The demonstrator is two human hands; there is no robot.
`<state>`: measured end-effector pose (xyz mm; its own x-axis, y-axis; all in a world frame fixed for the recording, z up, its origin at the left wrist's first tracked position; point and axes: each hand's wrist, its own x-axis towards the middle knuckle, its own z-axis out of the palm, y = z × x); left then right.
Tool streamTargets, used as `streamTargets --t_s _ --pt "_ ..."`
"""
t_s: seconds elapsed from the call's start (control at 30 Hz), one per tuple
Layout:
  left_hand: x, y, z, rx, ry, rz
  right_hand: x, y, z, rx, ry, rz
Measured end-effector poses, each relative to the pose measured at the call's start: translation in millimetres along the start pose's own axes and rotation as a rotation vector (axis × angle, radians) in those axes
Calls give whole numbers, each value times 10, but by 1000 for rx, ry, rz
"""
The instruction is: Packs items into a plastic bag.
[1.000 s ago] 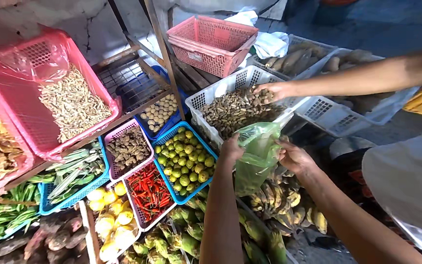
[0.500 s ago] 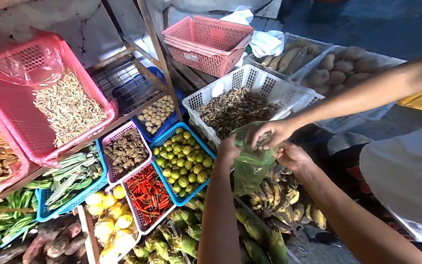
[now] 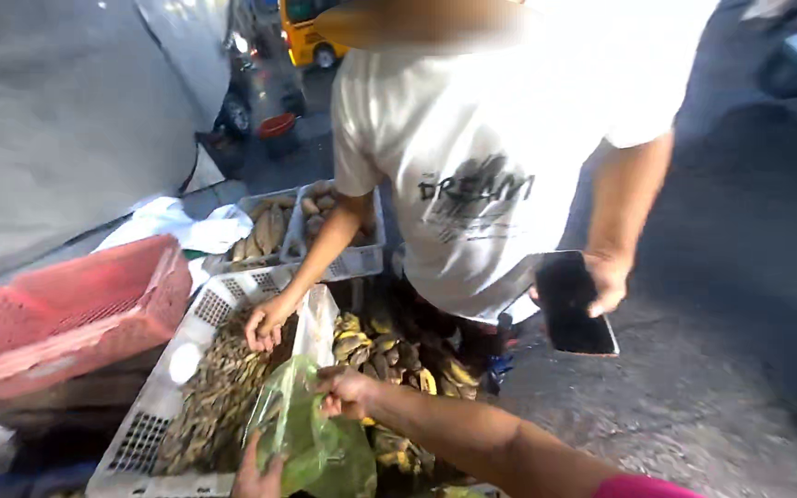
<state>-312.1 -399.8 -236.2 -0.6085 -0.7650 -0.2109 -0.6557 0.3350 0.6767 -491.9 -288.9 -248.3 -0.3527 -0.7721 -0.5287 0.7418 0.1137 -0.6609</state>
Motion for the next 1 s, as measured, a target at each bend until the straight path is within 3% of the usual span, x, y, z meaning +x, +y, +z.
streamTargets --t_s 0.77,1.0 --pt "-26 125 15 -21 -53 -133 -246 92 12 190 226 -5" --pt "6 147 29 -47 -68 -172 -236 86 -5 263 212 -13"
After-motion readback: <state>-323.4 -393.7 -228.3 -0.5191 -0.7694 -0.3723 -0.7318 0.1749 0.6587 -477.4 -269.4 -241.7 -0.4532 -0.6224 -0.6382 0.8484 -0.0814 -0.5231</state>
